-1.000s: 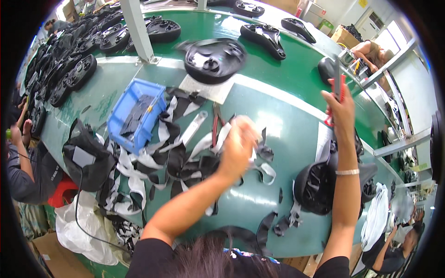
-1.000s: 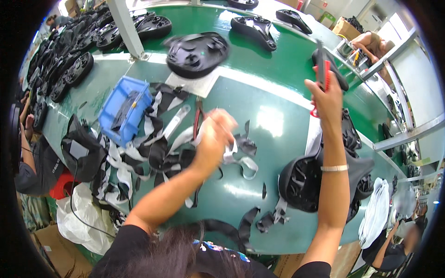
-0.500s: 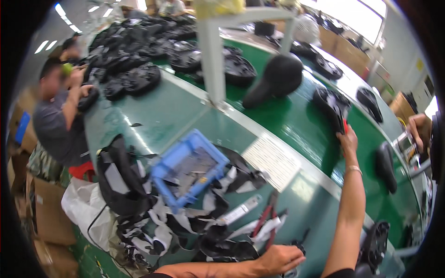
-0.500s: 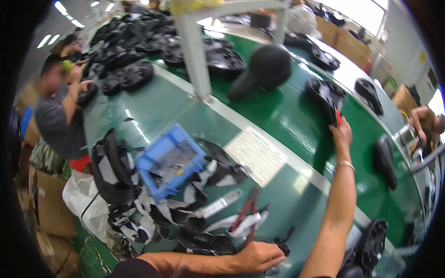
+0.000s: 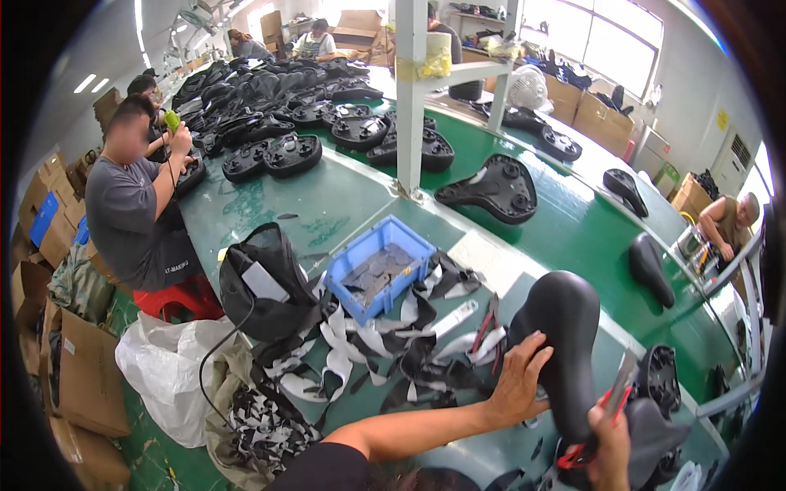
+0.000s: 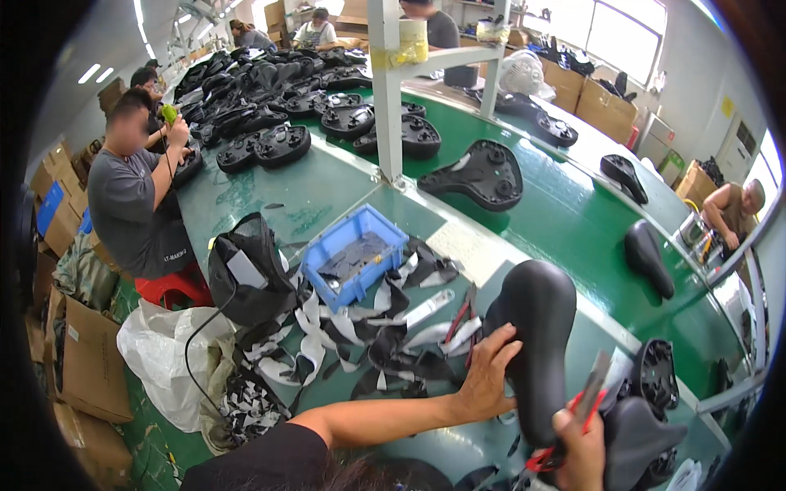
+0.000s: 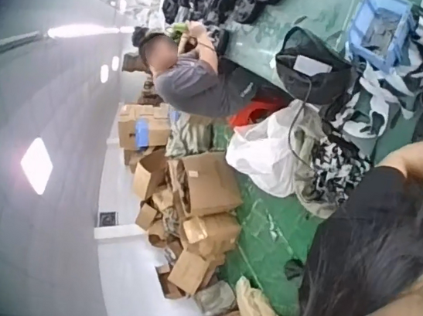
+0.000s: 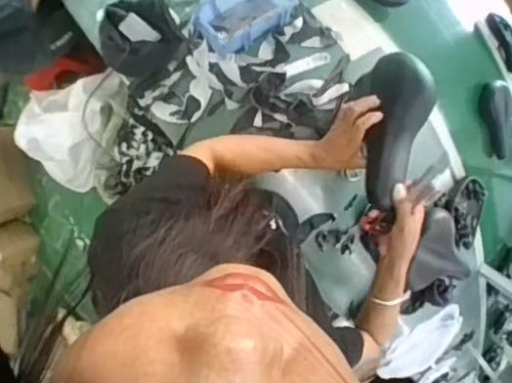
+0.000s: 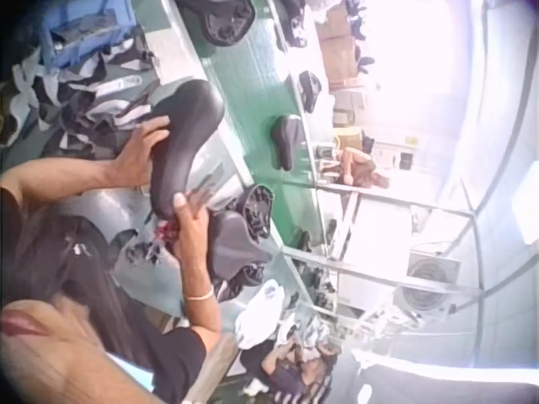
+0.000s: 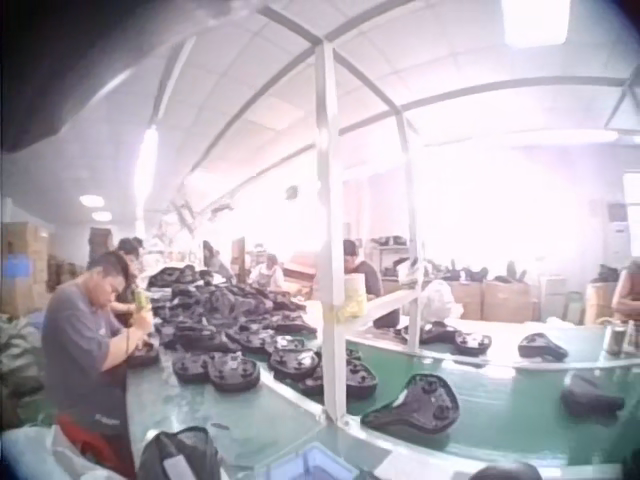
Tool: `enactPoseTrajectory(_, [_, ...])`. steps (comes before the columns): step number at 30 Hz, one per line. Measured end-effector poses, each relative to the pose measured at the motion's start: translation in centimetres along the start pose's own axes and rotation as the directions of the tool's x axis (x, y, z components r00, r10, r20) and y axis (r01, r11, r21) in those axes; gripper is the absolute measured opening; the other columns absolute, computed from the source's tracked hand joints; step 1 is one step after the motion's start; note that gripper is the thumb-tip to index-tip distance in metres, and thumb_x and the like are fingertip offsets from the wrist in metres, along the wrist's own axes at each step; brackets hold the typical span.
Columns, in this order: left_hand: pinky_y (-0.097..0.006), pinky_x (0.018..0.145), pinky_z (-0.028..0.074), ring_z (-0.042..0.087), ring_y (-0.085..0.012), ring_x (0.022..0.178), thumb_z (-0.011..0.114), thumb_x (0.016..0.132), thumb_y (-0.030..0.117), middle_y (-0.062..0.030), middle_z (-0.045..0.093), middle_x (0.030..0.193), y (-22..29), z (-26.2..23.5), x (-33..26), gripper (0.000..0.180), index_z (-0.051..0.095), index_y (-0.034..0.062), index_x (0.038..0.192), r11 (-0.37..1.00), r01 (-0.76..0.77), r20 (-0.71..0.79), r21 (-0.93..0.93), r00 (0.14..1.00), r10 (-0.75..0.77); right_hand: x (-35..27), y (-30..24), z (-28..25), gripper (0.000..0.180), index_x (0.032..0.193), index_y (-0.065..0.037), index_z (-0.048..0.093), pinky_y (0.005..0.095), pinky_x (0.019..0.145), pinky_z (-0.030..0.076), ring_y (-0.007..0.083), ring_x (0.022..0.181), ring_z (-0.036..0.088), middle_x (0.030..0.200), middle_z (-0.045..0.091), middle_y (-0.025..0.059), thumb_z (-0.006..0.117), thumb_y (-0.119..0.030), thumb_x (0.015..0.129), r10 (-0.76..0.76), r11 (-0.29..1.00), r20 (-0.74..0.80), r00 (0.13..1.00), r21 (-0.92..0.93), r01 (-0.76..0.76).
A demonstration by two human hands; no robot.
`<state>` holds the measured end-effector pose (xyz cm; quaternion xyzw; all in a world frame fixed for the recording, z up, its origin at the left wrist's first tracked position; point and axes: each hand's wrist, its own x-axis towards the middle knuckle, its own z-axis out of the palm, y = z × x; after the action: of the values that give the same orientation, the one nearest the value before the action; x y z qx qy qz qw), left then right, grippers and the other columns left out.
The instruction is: The person uses a red utility knife to trim excess black fabric from the underside of a bicycle seat. They repeatedly rotate the seat to access different edges, cutting away loose material and pulling off the trimmed strips. The process is repeated on multiple seats along a green factory workbench.
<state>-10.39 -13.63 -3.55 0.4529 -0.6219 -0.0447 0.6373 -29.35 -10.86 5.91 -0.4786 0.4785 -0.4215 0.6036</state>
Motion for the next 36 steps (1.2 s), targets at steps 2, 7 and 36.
enactPoseTrajectory(2, [-0.045, 0.103, 0.031, 0.039, -0.0384, 0.128, 0.08, 0.062, 0.02, -0.0215, 0.041, 0.135, 1.2, -0.1, -0.4, 0.085, 0.037, 0.0012, 0.134, 0.997, -0.063, 0.011, -0.044, 0.998, 0.064, -4.2, -1.0, 2.7, 0.036, 0.107, -0.004, 0.043, 0.0294, 0.044, 0.055, 0.0194, 0.058, 0.063, 0.085, 0.064, 0.0151, 0.063, -0.026, 0.087, 0.109, 0.986, 0.07, 0.992, 0.119, -0.117])
enactPoseTrajectory(7, [-0.033, 0.081, 0.047, 0.056, -0.0177, 0.087, 0.068, 0.081, 0.029, -0.0081, 0.058, 0.097, 1.9, -3.0, -0.4, 0.045, 0.052, 0.0007, 0.113, 0.37, 0.742, 0.248, -0.56, 0.575, -0.779, -6.5, 1.3, 4.0, 0.029, 0.109, -0.001, 0.043, 0.0246, 0.049, 0.049, 0.0145, 0.057, 0.06, 0.075, 0.059, 0.0097, 0.058, -0.019, 0.093, -0.101, 0.985, 0.073, 0.992, 0.149, 0.09])
enactPoseTrajectory(36, [-0.023, 0.065, 0.042, 0.051, -0.0097, 0.073, 0.064, 0.077, 0.031, -0.0023, 0.055, 0.084, 2.6, -16.5, -4.0, 0.04, 0.058, -0.0019, 0.097, 0.277, 0.957, 0.42, -0.09, 0.288, -0.861, -18.7, 11.2, 5.5, 0.065, 0.142, -0.01, 0.036, 0.0465, 0.054, 0.048, 0.042, 0.063, 0.06, 0.086, 0.063, 0.0222, 0.061, -0.003, 0.083, -0.142, 0.449, 0.108, 0.984, -0.879, 0.161])
